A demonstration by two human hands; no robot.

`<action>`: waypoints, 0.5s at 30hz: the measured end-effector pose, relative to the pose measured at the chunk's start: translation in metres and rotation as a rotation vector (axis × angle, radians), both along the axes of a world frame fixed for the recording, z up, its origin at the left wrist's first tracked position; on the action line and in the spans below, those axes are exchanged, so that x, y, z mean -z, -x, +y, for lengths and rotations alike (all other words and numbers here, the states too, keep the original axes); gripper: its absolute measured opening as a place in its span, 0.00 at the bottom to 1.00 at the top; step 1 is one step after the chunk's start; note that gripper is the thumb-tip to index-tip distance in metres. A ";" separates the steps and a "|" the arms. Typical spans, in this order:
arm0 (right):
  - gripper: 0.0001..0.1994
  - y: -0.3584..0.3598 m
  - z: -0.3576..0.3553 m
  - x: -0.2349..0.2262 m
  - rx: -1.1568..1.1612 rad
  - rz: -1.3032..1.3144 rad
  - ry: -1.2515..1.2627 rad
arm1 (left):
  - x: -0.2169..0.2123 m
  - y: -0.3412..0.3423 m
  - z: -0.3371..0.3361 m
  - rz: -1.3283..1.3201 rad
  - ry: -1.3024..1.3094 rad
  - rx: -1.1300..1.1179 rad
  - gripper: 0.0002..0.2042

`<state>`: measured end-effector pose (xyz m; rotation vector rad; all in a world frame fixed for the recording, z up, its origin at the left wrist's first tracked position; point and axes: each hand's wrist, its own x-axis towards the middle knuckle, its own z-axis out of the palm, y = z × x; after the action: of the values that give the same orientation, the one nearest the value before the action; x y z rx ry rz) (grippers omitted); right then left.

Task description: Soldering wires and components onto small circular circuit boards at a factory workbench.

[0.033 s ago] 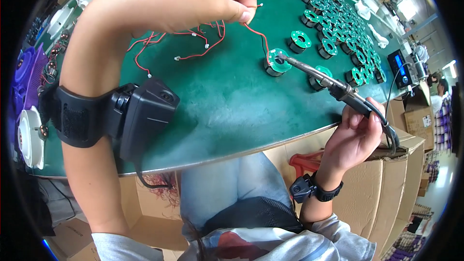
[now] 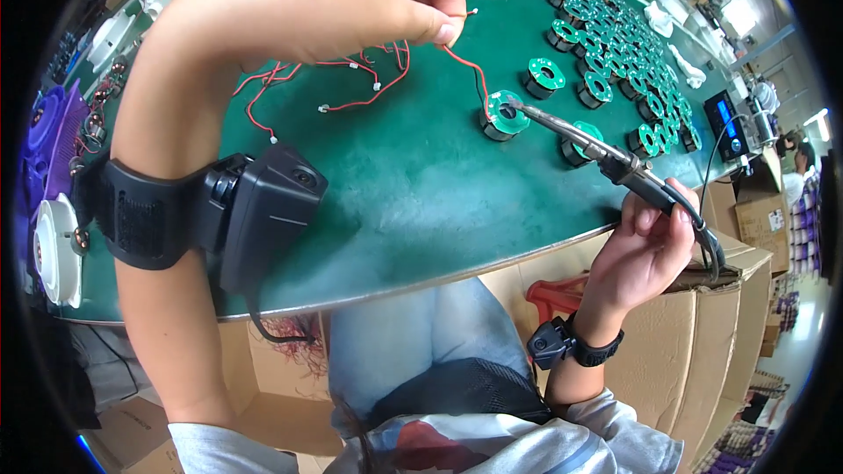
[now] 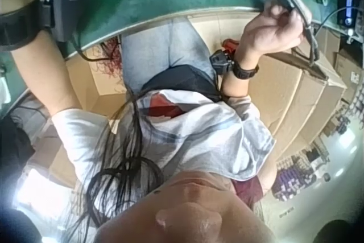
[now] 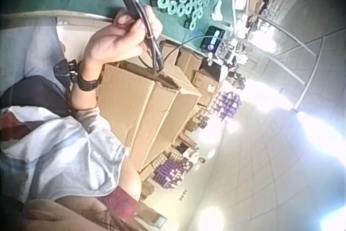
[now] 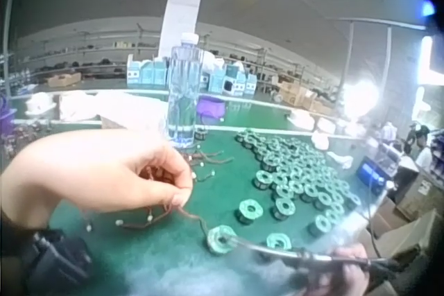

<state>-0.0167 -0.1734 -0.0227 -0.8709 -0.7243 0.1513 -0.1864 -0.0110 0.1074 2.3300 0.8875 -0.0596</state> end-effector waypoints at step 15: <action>0.10 0.005 -0.003 0.001 -0.031 0.021 -0.004 | 0.031 0.004 0.023 -0.314 -0.052 0.107 0.06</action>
<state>-0.0218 -0.1760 -0.0232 -0.8539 -0.7187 0.1861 -0.1909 0.0120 0.0764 2.3478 0.6144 0.2812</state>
